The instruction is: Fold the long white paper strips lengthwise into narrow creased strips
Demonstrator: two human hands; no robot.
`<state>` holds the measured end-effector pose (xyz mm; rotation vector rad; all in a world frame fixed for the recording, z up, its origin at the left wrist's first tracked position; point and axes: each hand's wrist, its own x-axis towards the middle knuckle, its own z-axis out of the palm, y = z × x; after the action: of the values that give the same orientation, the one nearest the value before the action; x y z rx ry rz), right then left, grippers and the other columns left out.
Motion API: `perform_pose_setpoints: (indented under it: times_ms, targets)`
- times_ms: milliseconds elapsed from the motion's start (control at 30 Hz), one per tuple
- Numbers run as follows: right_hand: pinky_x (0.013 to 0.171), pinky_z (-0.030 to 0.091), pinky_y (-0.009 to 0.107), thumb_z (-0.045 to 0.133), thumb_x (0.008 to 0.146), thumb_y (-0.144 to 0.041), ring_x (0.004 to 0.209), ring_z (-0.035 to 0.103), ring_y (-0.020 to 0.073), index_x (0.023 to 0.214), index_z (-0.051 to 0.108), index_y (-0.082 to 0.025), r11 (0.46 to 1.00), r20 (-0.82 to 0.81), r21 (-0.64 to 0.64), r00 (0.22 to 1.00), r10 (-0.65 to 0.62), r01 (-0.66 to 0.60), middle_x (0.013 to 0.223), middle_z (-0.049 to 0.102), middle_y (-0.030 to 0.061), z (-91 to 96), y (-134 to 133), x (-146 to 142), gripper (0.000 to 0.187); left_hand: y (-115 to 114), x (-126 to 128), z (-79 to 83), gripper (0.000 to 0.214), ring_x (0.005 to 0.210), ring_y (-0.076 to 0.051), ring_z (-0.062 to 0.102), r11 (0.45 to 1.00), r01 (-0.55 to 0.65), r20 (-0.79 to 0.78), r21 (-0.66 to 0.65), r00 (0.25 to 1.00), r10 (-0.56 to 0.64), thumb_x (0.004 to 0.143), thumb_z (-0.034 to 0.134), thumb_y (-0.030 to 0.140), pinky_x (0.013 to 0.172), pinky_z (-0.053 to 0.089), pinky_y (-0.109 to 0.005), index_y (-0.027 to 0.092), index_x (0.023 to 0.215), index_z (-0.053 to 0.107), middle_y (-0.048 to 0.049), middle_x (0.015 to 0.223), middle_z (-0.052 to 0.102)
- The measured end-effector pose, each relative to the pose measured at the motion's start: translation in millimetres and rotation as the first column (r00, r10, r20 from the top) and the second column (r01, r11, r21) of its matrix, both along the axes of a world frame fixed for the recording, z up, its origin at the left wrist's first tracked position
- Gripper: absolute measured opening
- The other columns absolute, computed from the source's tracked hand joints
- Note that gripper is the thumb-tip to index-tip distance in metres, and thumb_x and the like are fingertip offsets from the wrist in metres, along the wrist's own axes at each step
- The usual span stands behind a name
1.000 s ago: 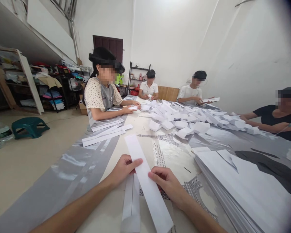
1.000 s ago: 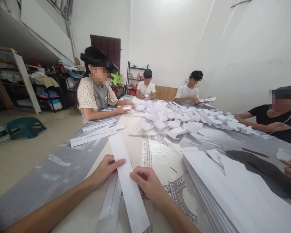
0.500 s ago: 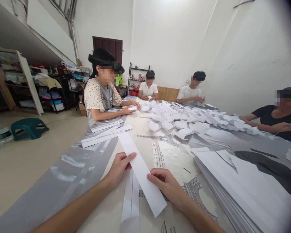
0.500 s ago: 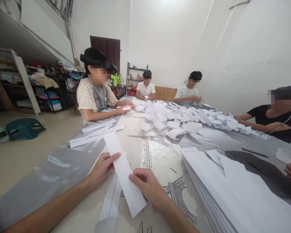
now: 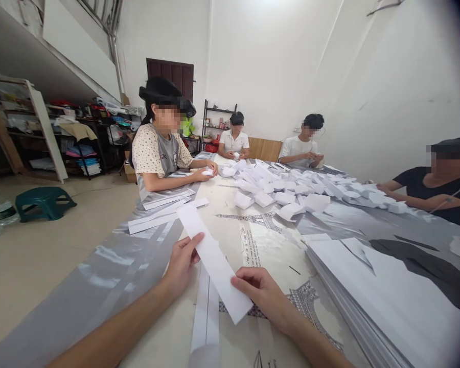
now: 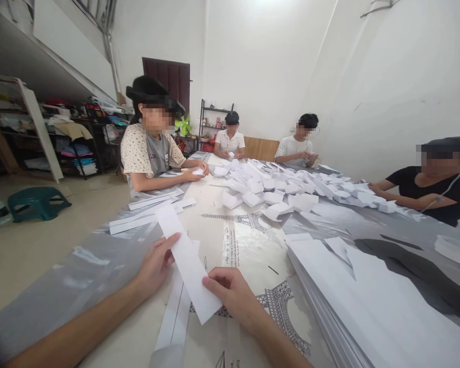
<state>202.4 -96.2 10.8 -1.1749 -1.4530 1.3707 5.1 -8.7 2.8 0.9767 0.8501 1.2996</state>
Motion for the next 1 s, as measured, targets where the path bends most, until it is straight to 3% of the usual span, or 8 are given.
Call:
perform_pose_setpoints:
  times_ms: [133, 333, 433, 533, 600, 767, 900, 1000]
  targets:
    - [0.045, 0.03, 0.023, 0.063, 0.09, -0.051, 0.049, 0.042, 0.0096, 0.073, 0.066, -0.016, 0.998, -0.009, 0.015, 0.999, -0.054, 0.054, 0.06, 0.052, -0.0016, -7.0, 0.5, -1.7, 0.039, 9.2, -3.2, -5.5, 0.045, 0.052, -0.007, 0.029, 0.992, -0.123, 0.041, 0.007, 0.992, 0.123, 0.071, 0.082, 0.044, 0.046, 0.019, -0.022, 0.015, 0.056, 0.05, 0.0058, 0.057, 0.036]
    - [0.037, 0.019, 0.022, 0.062, 0.089, -0.053, 0.039, 0.031, 0.0062, 0.073, 0.066, -0.015, 0.997, -0.032, 0.024, 0.997, -0.071, 0.072, 0.049, 0.043, -0.005, -10.1, 0.7, -3.5, 0.041, 13.9, -5.7, -6.0, 0.041, 0.05, -0.006, 0.032, 0.997, -0.077, 0.014, 0.028, 0.997, 0.077, 0.073, 0.08, 0.044, 0.045, 0.021, -0.021, 0.014, 0.06, 0.056, 0.005, 0.056, 0.042]
    - [0.037, 0.02, 0.021, 0.062, 0.09, -0.052, 0.04, 0.032, 0.006, 0.077, 0.068, -0.015, 0.996, -0.057, 0.033, 0.995, -0.077, 0.079, 0.052, 0.045, -0.0043, -8.5, 2.2, -3.1, 0.041, 6.8, -4.8, -4.2, 0.038, 0.049, -0.007, 0.038, 0.994, 0.069, -0.095, 0.083, 0.994, -0.061, 0.077, 0.076, 0.045, 0.045, 0.025, -0.021, 0.014, 0.064, 0.059, 0.0032, 0.055, 0.048]
    - [0.038, 0.019, 0.022, 0.06, 0.091, -0.052, 0.042, 0.031, 0.0059, 0.079, 0.069, -0.014, 0.995, -0.078, 0.05, 0.994, -0.079, 0.083, 0.054, 0.044, -0.0043, -9.4, 4.4, -2.6, 0.04, -3.3, -3.1, -2.1, 0.039, 0.047, -0.009, 0.043, 0.927, 0.339, -0.309, 0.16, 0.909, -0.279, 0.084, 0.069, 0.045, 0.047, 0.029, -0.022, 0.013, 0.064, 0.061, 0.001, 0.051, 0.052]
    - [0.04, 0.022, 0.022, 0.058, 0.093, -0.052, 0.045, 0.033, 0.0072, 0.085, 0.07, -0.015, 0.993, -0.061, 0.068, 0.994, -0.092, 0.097, 0.057, 0.045, -0.0036, -11.3, 4.9, -3.3, 0.039, -8.3, -2.2, -0.3, 0.041, 0.045, -0.01, 0.044, 0.894, 0.406, -0.401, 0.188, 0.863, -0.308, 0.088, 0.064, 0.046, 0.047, 0.031, -0.023, 0.014, 0.063, 0.06, 0.0006, 0.047, 0.052]
    - [0.064, 0.049, 0.028, 0.067, 0.087, -0.039, 0.081, 0.056, 0.0181, 0.124, 0.06, -0.024, 0.929, 0.12, 0.309, 0.961, -0.249, 0.202, 0.096, 0.056, 0.0042, -15.7, -0.9, -10.4, 0.04, -12.8, -0.2, 5.2, 0.044, 0.036, -0.01, 0.044, 0.941, 0.267, -0.404, 0.206, 0.899, -0.167, 0.088, 0.061, 0.049, 0.04, 0.032, -0.022, 0.015, 0.061, 0.057, 0.0002, 0.04, 0.052]
    - [0.09, 0.049, 0.037, 0.068, 0.083, -0.023, 0.107, 0.055, 0.0239, 0.14, 0.046, -0.03, 0.882, 0.316, 0.463, 0.912, -0.261, 0.092, 0.121, 0.052, 0.0073, -18.8, -6.4, -15.3, 0.062, -16.6, 2.4, 9.5, 0.038, 0.039, -0.012, 0.051, 0.941, 0.282, -0.362, 0.186, 0.91, -0.202, 0.088, 0.062, 0.046, 0.041, 0.039, -0.023, 0.01, 0.096, 0.065, 0.001, 0.046, 0.057]
    - [0.087, 0.051, 0.036, 0.061, 0.087, -0.019, 0.106, 0.056, 0.0234, 0.143, 0.044, -0.03, 0.877, 0.339, 0.475, 0.905, -0.257, 0.071, 0.123, 0.05, 0.0081, -22.2, -6.3, -14.6, 0.06, -18.1, 3.5, 10.9, 0.052, 0.045, -0.015, 0.057, 0.933, 0.314, -0.308, 0.174, 0.918, -0.251, 0.087, 0.064, 0.044, 0.045, 0.046, -0.025, 0.008, 0.123, 0.055, 0.0004, 0.057, 0.063]
